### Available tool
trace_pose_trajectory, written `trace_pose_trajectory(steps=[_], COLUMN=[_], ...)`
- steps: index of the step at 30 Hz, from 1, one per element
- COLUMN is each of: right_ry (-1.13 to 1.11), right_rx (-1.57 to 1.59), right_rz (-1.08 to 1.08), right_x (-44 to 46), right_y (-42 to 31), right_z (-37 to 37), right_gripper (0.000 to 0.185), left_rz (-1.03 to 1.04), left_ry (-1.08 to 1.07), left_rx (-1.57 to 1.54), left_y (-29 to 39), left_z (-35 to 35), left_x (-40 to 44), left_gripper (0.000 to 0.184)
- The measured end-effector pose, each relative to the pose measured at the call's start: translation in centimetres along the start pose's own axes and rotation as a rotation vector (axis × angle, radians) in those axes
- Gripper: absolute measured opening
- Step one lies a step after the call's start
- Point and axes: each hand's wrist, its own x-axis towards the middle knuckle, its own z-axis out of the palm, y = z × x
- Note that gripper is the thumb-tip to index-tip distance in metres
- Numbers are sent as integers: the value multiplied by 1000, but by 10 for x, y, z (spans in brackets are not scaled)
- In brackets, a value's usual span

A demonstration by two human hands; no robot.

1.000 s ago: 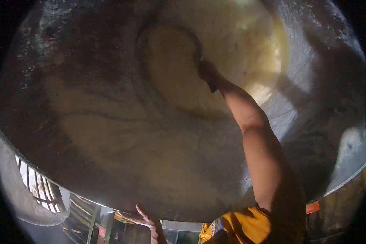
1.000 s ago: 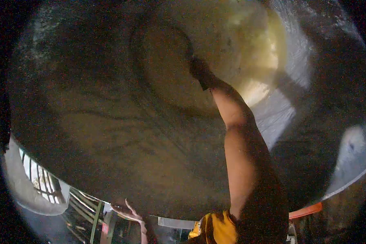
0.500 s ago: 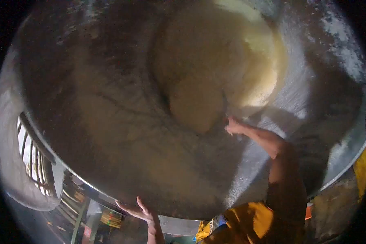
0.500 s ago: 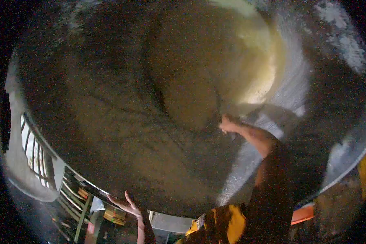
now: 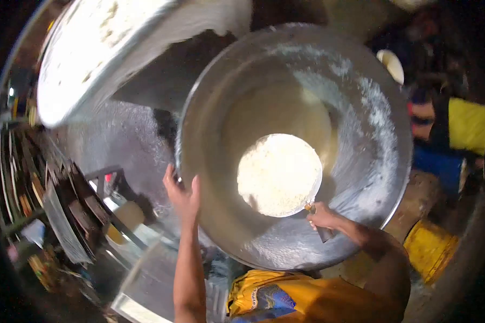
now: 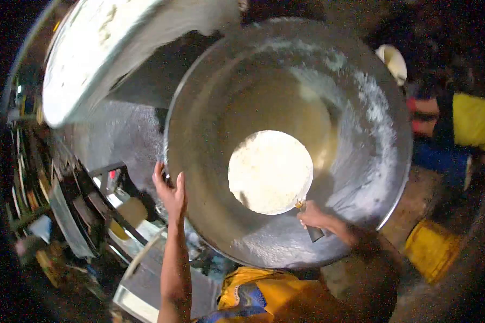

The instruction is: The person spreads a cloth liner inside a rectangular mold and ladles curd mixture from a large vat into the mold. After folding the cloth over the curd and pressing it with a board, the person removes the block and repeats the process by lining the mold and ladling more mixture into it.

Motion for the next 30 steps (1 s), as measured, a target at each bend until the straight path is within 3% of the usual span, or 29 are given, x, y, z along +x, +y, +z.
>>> trace_pose_trajectory(steps=[1, 4, 10, 12, 13, 16, 20, 22, 24, 27, 28, 29, 30], right_ry=[-1, 34, 0, -82, -165, -287, -559, -637, -752, -744, -772, -798, -879], right_rx=[-73, -235, -503, -542, -566, -612, -740, -861, -928, -1112, -1139, -1138, -1324], right_rz=[-46, -135, -217, -283, -306, -315, -317, -381, -379, -204, -149, -132, -342], right_x=[-18, -80, -180, -196, -201, -205, -186, -180, -181, -262, -257, -242, -221], right_y=[-18, -77, -160, -150, -155, -164, -207, -204, -218, -208, -196, -181, -170], right_z=[-6, -1, 78, 27, 20, -26, -77, -94, -101, 64, 143, 170, 196], right_gripper=[17, 13, 9, 8, 8, 7, 8, 11, 10, 9, 11, 13, 17], left_rz=[28, -15, -237, -336, -309, -342, -350, -83, -165, -411, -457, -475, -485], left_ry=[1, 153, 531, 771, 851, 1215, 1605, 1448, 1336, 1179, 1129, 1103, 1092], left_rx=[124, -210, -421, -608, -617, -1082, -1616, -1852, -1679, -1522, -1480, -1410, -1372], left_y=[3, -12, -54, -20, -36, 11, 148, 124, 113, 129, 128, 132, 133], left_z=[-13, -46, -178, -169, -170, -112, -24, 50, 119, 93, 74, 76, 80], left_x=[-2, -31, -147, -201, -230, -281, -259, -262, -242, -235, -245, -252, -259], left_gripper=[67, 66, 65, 64, 67, 59, 65, 71, 66, 57, 54, 52, 49])
